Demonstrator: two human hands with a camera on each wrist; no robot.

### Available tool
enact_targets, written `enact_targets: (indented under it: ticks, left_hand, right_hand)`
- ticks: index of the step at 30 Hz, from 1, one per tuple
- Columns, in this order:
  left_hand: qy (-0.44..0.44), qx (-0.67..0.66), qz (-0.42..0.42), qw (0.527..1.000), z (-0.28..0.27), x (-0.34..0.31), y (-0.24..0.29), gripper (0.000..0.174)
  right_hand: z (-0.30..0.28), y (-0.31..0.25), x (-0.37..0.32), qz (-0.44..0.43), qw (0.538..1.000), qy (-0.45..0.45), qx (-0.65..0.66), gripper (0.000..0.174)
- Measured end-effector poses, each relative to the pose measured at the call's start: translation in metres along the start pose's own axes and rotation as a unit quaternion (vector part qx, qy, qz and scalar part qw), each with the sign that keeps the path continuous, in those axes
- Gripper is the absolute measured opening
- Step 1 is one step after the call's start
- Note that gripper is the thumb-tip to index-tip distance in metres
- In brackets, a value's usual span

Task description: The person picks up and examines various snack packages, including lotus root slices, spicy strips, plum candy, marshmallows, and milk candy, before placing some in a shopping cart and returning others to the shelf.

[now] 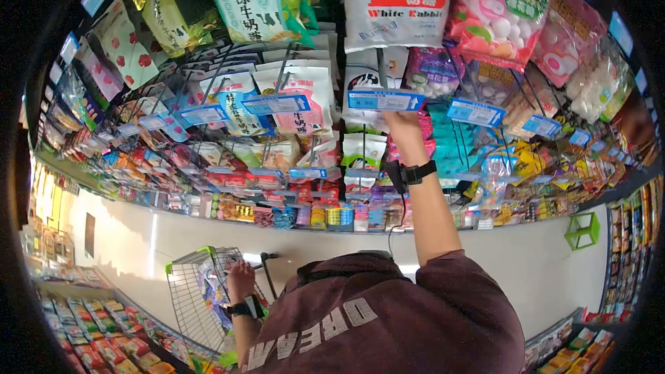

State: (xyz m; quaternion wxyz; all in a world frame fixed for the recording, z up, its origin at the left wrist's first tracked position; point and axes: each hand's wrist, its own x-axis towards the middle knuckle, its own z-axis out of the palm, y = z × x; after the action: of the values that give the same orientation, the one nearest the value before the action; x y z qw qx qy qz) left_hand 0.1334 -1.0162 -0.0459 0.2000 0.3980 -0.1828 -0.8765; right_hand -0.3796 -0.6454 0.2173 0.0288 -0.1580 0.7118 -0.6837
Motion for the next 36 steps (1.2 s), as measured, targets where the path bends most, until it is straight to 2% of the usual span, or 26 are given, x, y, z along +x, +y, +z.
enact_targets:
  ticks: [1,3,4,5,6,7,8,10,11,12,13,14,18,20,23,26,28,30,33,34,36]
  left_hand:
    - [0.007,0.000,-0.007,1.000,-0.002,0.003,0.000,0.016]
    - [0.032,0.012,-0.023,0.999,-0.011,0.016,-0.002,0.025]
    - [-0.025,0.019,-0.031,0.999,-0.020,0.025,-0.001,0.028]
    - [-0.090,0.082,-0.017,0.992,-0.022,0.028,0.000,0.029]
    - [-0.155,0.140,-0.005,0.978,-0.010,0.026,0.000,0.030]
    - [-0.161,0.091,-0.026,0.982,0.000,0.022,-0.001,0.032]
    - [-0.146,0.245,0.014,0.958,0.027,0.006,-0.003,0.033]
    - [-0.149,0.442,0.158,0.870,0.009,0.041,-0.012,0.035]
    - [-0.193,0.553,0.217,0.781,0.039,0.022,-0.010,0.035]
    - [-0.235,0.647,0.272,0.672,0.090,-0.009,-0.007,0.034]
    - [-0.225,0.463,0.131,0.847,0.126,-0.028,-0.007,0.032]
    - [-0.193,0.241,-0.022,0.951,0.155,-0.041,-0.007,0.031]
    - [-0.343,0.399,0.002,0.850,0.236,-0.081,-0.004,0.033]
    - [-0.406,0.435,0.014,0.803,0.260,-0.097,-0.001,0.036]
    - [-0.427,0.484,0.078,0.760,0.287,-0.135,0.006,0.036]
    - [-0.414,0.469,0.081,0.776,0.277,-0.143,0.007,0.034]
    - [-0.390,0.438,0.096,0.804,0.263,-0.142,0.017,0.033]
    - [-0.389,0.418,0.128,0.811,0.247,-0.144,0.030,0.032]
    - [-0.382,0.406,0.131,0.820,0.225,-0.144,0.054,0.033]
    - [-0.380,0.403,0.119,0.824,0.218,-0.146,0.062,0.034]
    - [-0.385,0.380,0.139,0.829,0.200,-0.150,0.084,0.033]
  right_hand:
    - [-0.003,-0.004,-0.006,0.038,0.999,-0.024,-0.002,0.038]
    - [0.003,-0.030,-0.033,0.023,0.999,-0.012,0.029,0.039]
    - [0.007,-0.037,-0.046,0.005,0.998,-0.009,0.054,0.040]
    - [0.008,-0.035,-0.056,-0.030,0.992,-0.045,0.117,0.042]
    - [0.010,-0.039,-0.069,-0.023,0.992,-0.040,0.118,0.042]
    - [0.011,-0.045,-0.083,-0.001,0.990,-0.030,0.136,0.041]
    - [0.011,-0.050,-0.096,0.021,0.988,-0.020,0.152,0.041]
    - [0.011,-0.058,-0.115,0.040,0.983,-0.005,0.181,0.039]
    - [0.012,-0.062,-0.126,0.039,0.979,-0.011,0.202,0.039]
    - [0.014,-0.067,-0.136,0.035,0.974,-0.017,0.223,0.039]
    - [0.020,-0.072,-0.147,0.043,0.975,-0.013,0.216,0.038]
    - [0.027,-0.074,-0.159,0.047,0.976,-0.007,0.215,0.038]
    - [0.053,-0.066,-0.202,0.080,0.979,-0.055,0.181,0.039]
    - [0.075,-0.065,-0.222,0.115,0.966,-0.086,0.216,0.041]
    - [0.113,-0.071,-0.248,0.128,0.967,-0.110,0.191,0.044]
    - [0.145,-0.078,-0.271,0.138,0.966,-0.145,0.166,0.044]
    - [0.165,-0.076,-0.280,0.107,0.976,-0.124,0.145,0.044]
    - [0.175,-0.062,-0.282,0.051,0.984,-0.163,0.055,0.046]
    - [0.191,-0.081,-0.292,0.128,0.964,-0.212,0.095,0.050]
    - [0.196,-0.081,-0.295,0.101,0.962,-0.239,0.087,0.061]
    - [0.220,-0.072,-0.300,0.152,0.912,-0.256,0.282,0.079]
